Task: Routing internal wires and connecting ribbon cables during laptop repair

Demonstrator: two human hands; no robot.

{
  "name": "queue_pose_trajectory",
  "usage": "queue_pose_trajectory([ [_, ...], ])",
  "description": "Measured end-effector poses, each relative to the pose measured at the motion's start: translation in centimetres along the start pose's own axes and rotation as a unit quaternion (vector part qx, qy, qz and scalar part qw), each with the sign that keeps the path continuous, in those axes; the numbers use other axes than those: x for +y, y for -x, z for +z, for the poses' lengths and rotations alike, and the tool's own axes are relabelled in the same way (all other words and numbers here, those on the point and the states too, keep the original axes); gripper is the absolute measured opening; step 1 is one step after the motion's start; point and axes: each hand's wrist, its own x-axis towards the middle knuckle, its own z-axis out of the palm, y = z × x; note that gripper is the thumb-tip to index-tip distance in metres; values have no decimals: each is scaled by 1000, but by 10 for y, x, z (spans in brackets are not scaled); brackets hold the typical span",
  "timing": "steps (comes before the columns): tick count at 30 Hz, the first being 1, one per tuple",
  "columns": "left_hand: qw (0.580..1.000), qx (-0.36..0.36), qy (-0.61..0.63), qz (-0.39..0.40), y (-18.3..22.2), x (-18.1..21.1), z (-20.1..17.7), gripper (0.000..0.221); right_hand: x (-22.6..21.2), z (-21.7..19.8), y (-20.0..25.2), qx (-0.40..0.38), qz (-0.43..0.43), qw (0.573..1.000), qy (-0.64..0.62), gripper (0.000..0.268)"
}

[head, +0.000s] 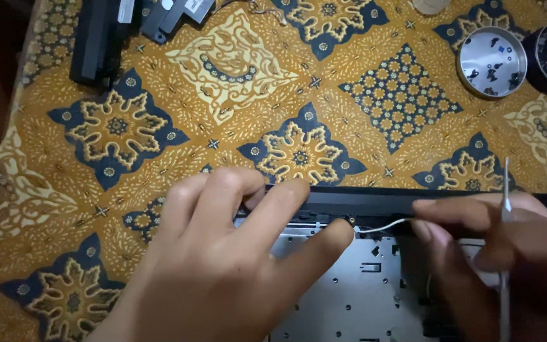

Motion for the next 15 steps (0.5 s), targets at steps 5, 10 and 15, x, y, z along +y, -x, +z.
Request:
queue_pose_trajectory([
  [5, 1000, -6, 6, -14, -2, 3, -2, 15, 2, -3, 5, 25, 16, 998, -57, 36],
  [10, 999, -22, 16, -20, 1, 3, 1, 21, 82, -3, 0, -170, -134, 975, 42, 30],
  [15, 999, -25, 1, -27, 0, 3, 3, 27, 106, 7, 17, -316, 8, 941, 121, 29],
])
